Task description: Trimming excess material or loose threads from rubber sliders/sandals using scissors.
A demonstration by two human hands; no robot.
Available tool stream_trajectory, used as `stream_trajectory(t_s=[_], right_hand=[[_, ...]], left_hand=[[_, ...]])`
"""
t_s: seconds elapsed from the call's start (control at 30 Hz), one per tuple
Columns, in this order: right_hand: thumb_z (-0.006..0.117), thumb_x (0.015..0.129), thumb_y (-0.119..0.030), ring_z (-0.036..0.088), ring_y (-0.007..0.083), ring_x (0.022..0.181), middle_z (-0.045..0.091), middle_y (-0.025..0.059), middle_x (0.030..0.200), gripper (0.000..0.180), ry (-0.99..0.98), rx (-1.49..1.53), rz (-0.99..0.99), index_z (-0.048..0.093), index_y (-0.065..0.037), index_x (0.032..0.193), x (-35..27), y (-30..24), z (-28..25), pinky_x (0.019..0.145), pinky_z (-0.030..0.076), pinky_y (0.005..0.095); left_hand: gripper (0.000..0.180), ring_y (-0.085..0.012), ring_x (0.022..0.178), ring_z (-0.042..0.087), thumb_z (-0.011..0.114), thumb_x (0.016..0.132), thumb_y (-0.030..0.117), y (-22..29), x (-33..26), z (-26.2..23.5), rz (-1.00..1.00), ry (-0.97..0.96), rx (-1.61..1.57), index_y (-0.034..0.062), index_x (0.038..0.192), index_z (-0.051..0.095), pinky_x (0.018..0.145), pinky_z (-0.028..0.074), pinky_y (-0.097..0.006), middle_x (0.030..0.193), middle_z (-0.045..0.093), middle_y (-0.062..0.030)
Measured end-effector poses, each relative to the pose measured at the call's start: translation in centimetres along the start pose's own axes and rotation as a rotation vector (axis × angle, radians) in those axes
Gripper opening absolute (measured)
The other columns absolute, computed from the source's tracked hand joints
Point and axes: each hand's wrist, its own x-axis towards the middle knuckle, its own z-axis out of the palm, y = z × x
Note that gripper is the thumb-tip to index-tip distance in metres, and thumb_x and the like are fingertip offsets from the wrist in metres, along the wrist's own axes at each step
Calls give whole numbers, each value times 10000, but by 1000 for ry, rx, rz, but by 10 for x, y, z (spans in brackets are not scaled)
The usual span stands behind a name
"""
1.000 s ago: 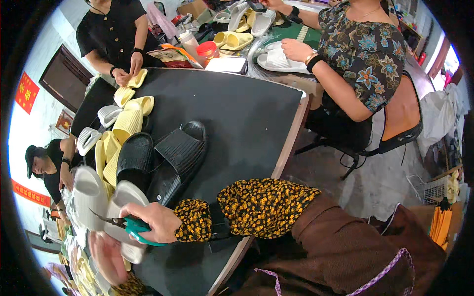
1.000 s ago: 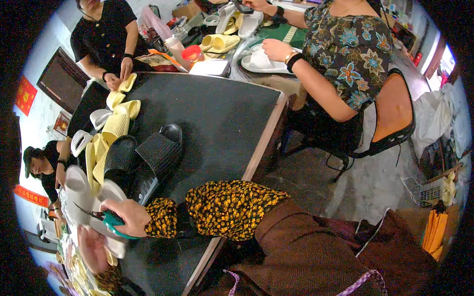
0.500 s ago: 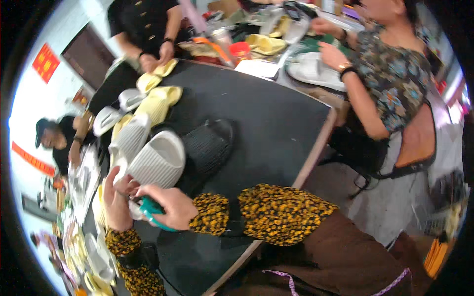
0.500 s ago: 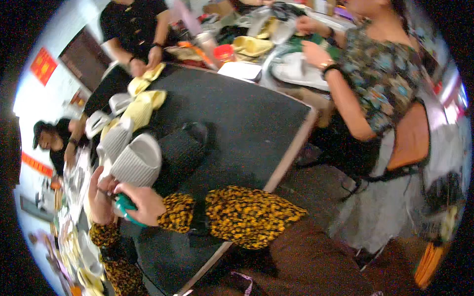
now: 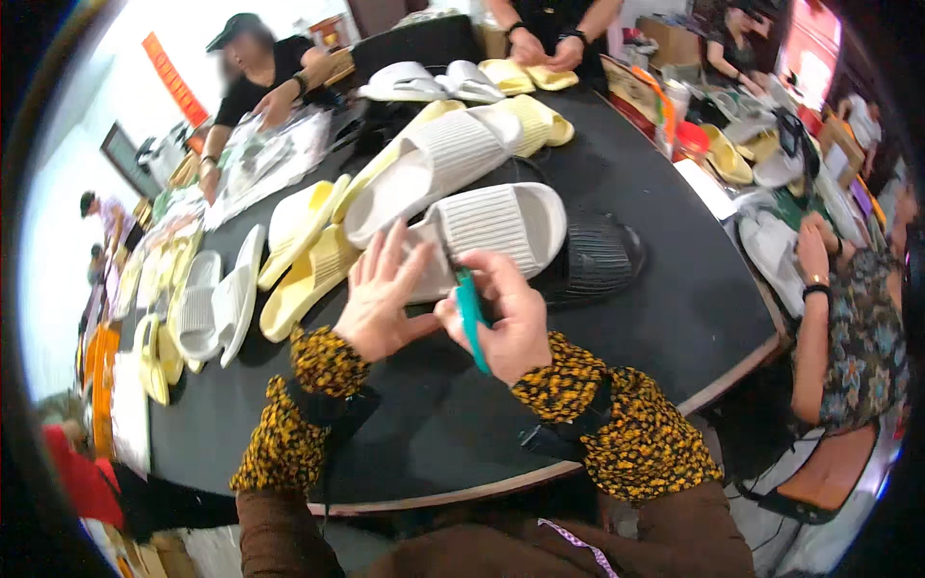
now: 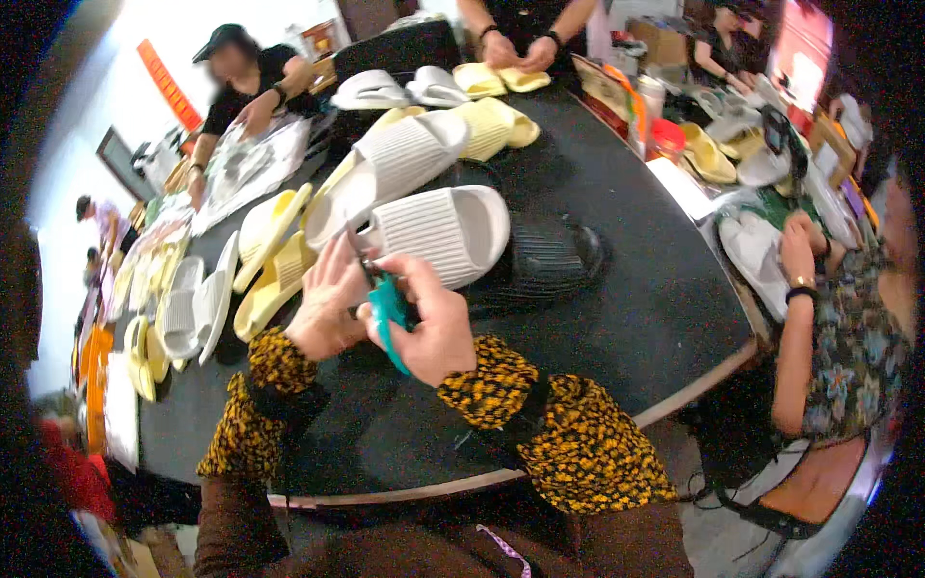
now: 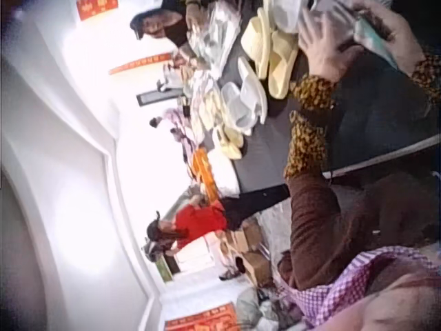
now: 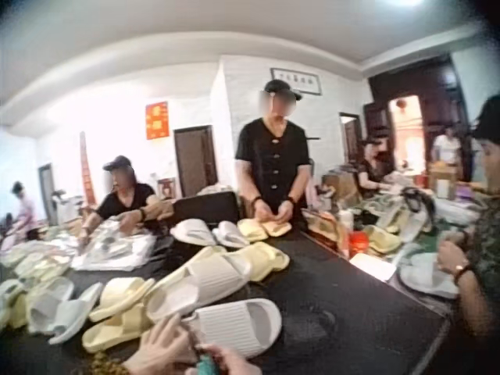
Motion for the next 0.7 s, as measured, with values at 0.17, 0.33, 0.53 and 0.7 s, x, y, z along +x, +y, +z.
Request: stream_trajectory(t_s=[0.17,0.33,0.53,0.7], right_hand=[[585,799,35,562,82,758,571,50,844,402,-43,-10,65,407,10,1158,-2,3,1,702,472,220],[636,766,6,547,48,744,590,39,826,398,0,103,66,452,-4,1119,-2,-1,10,649,447,193],[635,771,-7,551,58,731,593,47,813,403,-1,96,57,449,-9,1129,-1,5,7,648,454,201],[648,753,-14,558,66,696,594,44,779,422,-22,-88,-27,456,-16,1127,1,15,2,635,463,218]], left_hand=[[863,-471,1304,133,740,643,391,6,0,9,-63,-28,140,243,1366,291,1007,181,-594,1450,75,-224],[884,-486,1288,165,757,636,326,3,9,12,-42,-9,152,258,1374,276,985,214,-609,1443,99,-226],[741,-506,1287,139,578,735,374,7,30,26,-4,2,243,230,1394,270,999,181,-609,1448,54,-240],[767,-519,1279,134,637,684,325,14,49,34,30,96,210,235,1372,308,963,210,-647,1443,74,-223]])
